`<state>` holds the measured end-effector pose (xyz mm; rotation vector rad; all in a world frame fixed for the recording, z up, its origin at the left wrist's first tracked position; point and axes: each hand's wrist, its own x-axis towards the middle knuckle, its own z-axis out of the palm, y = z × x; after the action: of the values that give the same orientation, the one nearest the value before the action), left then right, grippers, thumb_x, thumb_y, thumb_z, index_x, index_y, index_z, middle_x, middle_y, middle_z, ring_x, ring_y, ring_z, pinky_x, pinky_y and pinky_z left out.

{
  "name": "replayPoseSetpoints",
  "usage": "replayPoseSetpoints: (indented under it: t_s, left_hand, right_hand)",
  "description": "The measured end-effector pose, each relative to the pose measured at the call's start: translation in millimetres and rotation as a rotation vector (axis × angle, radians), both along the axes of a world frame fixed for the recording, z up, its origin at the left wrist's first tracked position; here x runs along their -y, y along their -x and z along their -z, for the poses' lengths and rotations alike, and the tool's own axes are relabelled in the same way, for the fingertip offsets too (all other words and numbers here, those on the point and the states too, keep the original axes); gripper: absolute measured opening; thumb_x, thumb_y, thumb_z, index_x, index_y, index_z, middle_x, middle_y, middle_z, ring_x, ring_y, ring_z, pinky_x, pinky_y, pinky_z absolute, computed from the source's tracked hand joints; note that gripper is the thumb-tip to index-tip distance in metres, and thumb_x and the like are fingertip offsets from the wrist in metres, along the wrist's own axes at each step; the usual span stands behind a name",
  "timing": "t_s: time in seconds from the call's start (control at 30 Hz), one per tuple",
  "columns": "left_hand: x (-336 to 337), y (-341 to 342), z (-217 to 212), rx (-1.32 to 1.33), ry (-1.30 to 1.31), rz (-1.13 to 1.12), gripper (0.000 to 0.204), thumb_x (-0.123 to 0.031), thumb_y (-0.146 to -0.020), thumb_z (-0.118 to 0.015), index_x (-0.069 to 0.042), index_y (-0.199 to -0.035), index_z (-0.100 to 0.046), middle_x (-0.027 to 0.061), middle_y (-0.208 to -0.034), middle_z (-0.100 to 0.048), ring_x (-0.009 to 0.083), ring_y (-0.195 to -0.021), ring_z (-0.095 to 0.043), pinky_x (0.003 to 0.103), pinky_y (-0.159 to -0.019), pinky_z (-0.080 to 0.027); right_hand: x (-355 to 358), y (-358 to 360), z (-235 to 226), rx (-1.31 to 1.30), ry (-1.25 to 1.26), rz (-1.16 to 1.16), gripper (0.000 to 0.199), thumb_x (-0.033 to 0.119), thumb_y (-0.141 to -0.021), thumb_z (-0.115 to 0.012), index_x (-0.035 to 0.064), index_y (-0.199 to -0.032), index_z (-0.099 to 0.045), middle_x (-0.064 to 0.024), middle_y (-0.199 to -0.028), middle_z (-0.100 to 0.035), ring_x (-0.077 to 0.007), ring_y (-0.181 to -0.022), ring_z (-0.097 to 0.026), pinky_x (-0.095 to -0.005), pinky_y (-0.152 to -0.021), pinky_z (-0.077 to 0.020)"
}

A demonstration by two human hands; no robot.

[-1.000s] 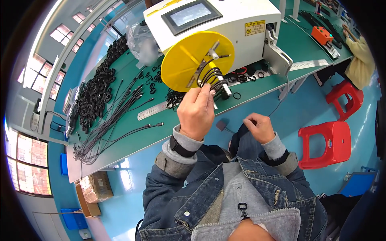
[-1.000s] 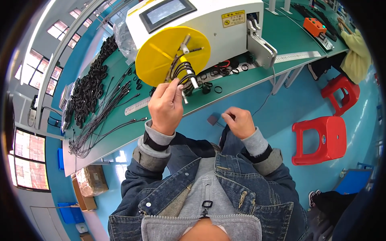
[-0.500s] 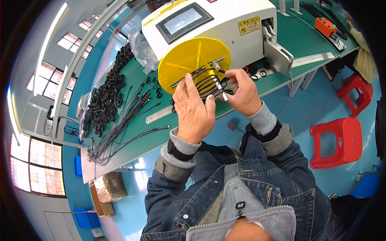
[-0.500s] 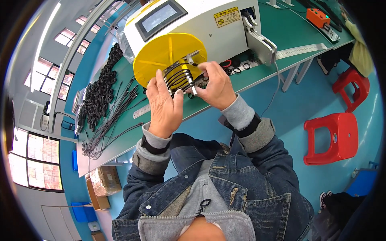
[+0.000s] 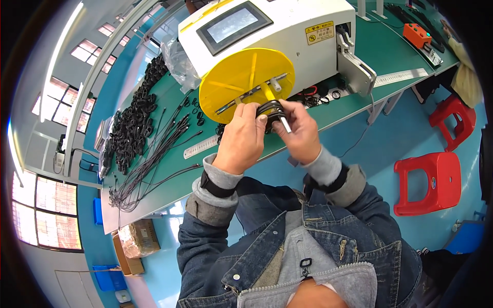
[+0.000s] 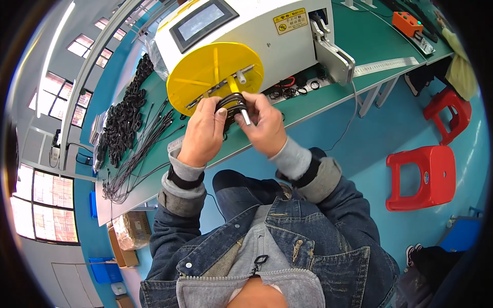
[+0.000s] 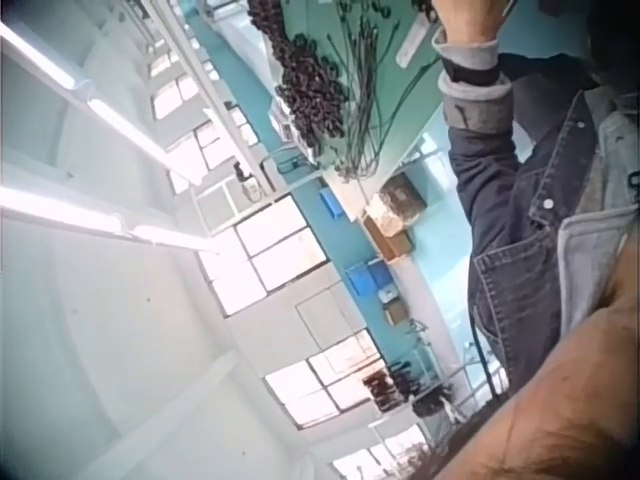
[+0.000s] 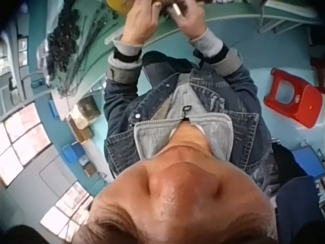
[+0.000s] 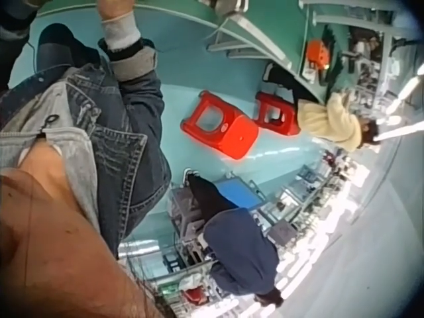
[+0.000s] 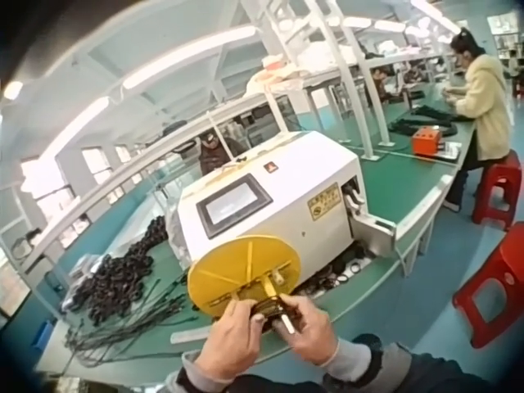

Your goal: The person picks up a cable, winds it around the rods of a machine, and removes the coiled cable. They then secure the coil with a tie and place the finished bundle on the table before repeating the process.

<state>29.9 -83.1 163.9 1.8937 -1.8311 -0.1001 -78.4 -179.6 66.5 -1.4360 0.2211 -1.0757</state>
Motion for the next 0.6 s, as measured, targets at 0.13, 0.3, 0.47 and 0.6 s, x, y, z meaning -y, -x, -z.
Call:
replayPoseSetpoints:
  t_s: [0.13,0.3,0.47,0.6]
  left_hand:
    - [1,3,0,0.059,0.012,0.033,0.051,-0.020,-0.084,-0.053,0.012,-0.118,-0.031,0.0322,-0.103,-0.046,0.0444,-0.084,-0.053,0.043,-0.070,-0.047]
    - [-2,22,7,0.305,0.147,-0.051,0.066,-0.029,-0.079,-0.060,0.012,-0.120,-0.029,0.0324,-0.101,-0.047,0.0436,-0.085,-0.055,0.043,-0.070,-0.048]
    - [-4,22,3,0.312,0.106,-0.080,0.079,-0.039,-0.074,-0.064,0.013,-0.121,-0.028,0.0313,-0.098,-0.049,0.0413,-0.082,-0.057,0.041,-0.067,-0.050]
    - [0,25,-6,0.262,-0.050,-0.059,0.081,-0.043,-0.071,-0.066,0.012,-0.119,-0.031,0.0282,-0.094,-0.050,0.0390,-0.076,-0.059,0.039,-0.062,-0.050]
  right_hand:
    - [-17,-3,-5,-0.110,0.251,0.370,0.049,0.008,-0.077,-0.063,-0.0019,-0.119,-0.039,-0.0175,-0.099,-0.061,-0.0232,-0.085,-0.062,-0.0330,-0.075,-0.0491]
    - [-6,-8,-9,-0.189,0.322,0.393,0.041,0.011,-0.080,-0.059,-0.0006,-0.114,-0.041,-0.0164,-0.088,-0.063,-0.0311,-0.076,-0.063,-0.0348,-0.066,-0.0492]
    - [-11,-4,-16,-0.147,0.328,0.367,0.039,0.013,-0.080,-0.059,-0.0011,-0.111,-0.039,-0.0198,-0.082,-0.060,-0.0365,-0.071,-0.061,-0.0388,-0.060,-0.0487]
    - [-10,-4,-18,-0.141,0.254,0.310,0.037,0.015,-0.080,-0.059,-0.0012,-0.105,-0.039,-0.0206,-0.075,-0.059,-0.0379,-0.066,-0.060,-0.0410,-0.057,-0.0484]
